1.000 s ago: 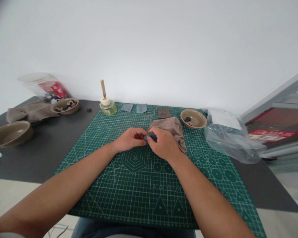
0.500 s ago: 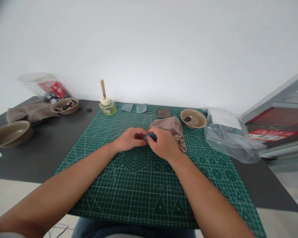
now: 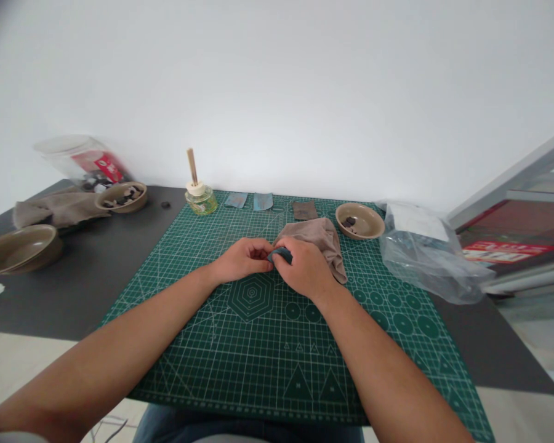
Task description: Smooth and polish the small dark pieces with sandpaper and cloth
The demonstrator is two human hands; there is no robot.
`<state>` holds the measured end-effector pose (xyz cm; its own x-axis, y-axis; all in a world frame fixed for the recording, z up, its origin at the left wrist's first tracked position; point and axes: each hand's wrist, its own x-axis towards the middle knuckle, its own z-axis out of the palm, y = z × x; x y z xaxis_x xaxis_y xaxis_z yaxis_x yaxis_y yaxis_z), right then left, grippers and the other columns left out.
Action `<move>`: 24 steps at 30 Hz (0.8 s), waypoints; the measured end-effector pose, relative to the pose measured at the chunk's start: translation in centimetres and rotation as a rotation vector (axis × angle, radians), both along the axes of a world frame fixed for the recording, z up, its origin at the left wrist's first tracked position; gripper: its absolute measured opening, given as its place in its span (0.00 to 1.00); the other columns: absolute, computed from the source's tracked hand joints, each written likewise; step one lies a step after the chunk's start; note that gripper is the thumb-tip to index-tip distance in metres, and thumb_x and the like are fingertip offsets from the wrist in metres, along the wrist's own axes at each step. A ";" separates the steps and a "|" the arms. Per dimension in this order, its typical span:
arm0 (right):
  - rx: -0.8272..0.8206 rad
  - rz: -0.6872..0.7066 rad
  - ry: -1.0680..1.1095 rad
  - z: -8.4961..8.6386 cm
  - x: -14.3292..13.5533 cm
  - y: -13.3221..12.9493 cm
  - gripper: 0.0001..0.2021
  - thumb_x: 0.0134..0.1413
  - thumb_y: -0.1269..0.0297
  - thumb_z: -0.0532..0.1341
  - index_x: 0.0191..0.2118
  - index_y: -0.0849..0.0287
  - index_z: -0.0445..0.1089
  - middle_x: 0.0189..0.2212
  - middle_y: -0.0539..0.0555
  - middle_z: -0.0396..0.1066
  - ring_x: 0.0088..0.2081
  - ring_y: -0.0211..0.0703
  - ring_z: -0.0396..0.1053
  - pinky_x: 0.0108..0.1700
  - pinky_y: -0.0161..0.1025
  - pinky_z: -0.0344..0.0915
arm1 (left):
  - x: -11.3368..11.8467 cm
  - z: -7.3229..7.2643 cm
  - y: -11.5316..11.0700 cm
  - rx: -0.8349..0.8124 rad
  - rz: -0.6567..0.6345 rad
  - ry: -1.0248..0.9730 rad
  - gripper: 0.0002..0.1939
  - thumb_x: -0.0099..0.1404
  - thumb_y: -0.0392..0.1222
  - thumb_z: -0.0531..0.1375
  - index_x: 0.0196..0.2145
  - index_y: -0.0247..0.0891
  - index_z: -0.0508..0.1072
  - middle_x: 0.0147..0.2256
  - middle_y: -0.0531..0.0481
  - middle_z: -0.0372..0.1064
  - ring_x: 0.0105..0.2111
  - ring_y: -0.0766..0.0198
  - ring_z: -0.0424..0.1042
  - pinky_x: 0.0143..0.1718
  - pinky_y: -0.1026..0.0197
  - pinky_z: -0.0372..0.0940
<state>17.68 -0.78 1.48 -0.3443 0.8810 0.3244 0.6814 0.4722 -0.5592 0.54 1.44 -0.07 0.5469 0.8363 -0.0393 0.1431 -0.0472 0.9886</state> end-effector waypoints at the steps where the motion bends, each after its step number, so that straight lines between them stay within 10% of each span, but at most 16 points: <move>1: -0.002 -0.001 0.002 0.0 0.0 0.0 0.05 0.50 0.68 0.59 0.35 0.58 0.71 0.31 0.53 0.75 0.33 0.44 0.71 0.36 0.39 0.63 | 0.0 0.0 0.0 -0.004 0.000 0.001 0.08 0.48 0.33 0.62 0.29 0.32 0.72 0.22 0.57 0.65 0.23 0.73 0.62 0.25 0.68 0.56; 24: 0.011 -0.016 0.052 -0.1 0.0 0.0 0.06 0.50 0.68 0.59 0.34 0.59 0.72 0.30 0.52 0.75 0.33 0.43 0.71 0.37 0.38 0.64 | 0.0 -0.1 0.0 -0.020 0.038 -0.038 0.08 0.47 0.33 0.62 0.30 0.32 0.73 0.22 0.56 0.65 0.23 0.72 0.62 0.26 0.67 0.57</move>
<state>17.73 -0.76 1.40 -0.3123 0.8828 0.3510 0.6592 0.4674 -0.5890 0.59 1.44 -0.21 0.5159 0.8559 -0.0354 0.1063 -0.0230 0.9941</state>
